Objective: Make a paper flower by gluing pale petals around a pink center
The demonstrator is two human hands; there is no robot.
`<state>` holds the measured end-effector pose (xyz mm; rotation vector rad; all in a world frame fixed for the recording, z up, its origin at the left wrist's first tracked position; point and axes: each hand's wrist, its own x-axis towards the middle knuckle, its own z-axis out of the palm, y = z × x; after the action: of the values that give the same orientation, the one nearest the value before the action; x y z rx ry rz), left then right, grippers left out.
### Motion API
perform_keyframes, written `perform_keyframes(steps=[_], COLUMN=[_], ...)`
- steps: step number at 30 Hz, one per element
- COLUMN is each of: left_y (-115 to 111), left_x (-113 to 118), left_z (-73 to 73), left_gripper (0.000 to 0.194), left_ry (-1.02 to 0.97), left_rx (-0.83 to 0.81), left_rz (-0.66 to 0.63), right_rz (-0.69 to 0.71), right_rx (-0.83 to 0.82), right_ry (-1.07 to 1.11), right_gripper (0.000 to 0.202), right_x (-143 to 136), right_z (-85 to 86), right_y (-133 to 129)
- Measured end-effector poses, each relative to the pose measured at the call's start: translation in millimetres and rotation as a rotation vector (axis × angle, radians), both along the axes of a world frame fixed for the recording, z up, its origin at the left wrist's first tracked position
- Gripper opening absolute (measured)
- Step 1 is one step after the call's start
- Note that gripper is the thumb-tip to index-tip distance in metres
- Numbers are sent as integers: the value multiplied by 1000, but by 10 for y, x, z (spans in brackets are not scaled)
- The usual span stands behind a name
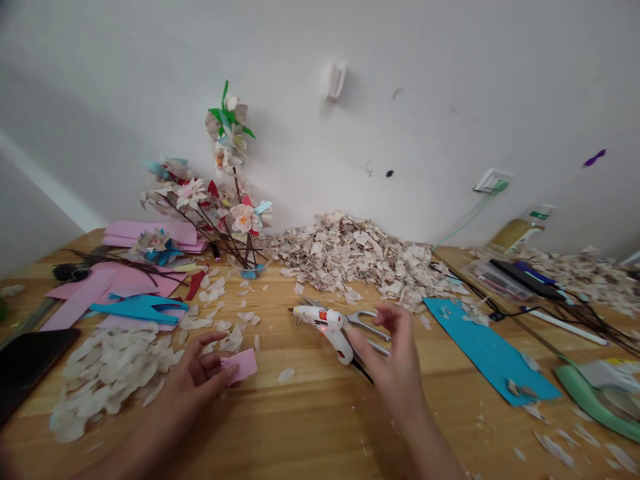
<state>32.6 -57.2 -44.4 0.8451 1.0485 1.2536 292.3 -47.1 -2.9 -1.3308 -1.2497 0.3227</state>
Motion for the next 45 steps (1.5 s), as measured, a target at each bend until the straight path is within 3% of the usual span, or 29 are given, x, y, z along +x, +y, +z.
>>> perform_keyframes(steps=[3,5,13,18,25,32,35,45], left_y=[-53,-98,-293,-188,-40,67,81,115], left_x=[26,54,196,141,62,45,51,29], left_z=[-28,-59,-126,-49,-90,-9,7,-86], left_gripper=[46,44,34,30,32,42,45,47], left_ry=[7,29,241,314,360,232,147,34], left_rx=[9,25,170,166,183,52,37,31], left_rz=[-30,-44,-239,-198,-128,-16,-17,76], right_rz=[216,301,242,268,601,652,662,630], right_rx=[-403,-510,-498,-464,-677,-535,-450,-391], right_ry=[-272,-390,-308,-113,191,-182,-343,-464], right_gripper=[59,56,30,33,26,8,14,18], right_x=[128,95,-140,-138,-102,-277,-397,-471], right_z=[-95,-161,-328,-274,-67,-42,-17,-131], right_y=[96,142,236,163,-97,-174,-200,-243])
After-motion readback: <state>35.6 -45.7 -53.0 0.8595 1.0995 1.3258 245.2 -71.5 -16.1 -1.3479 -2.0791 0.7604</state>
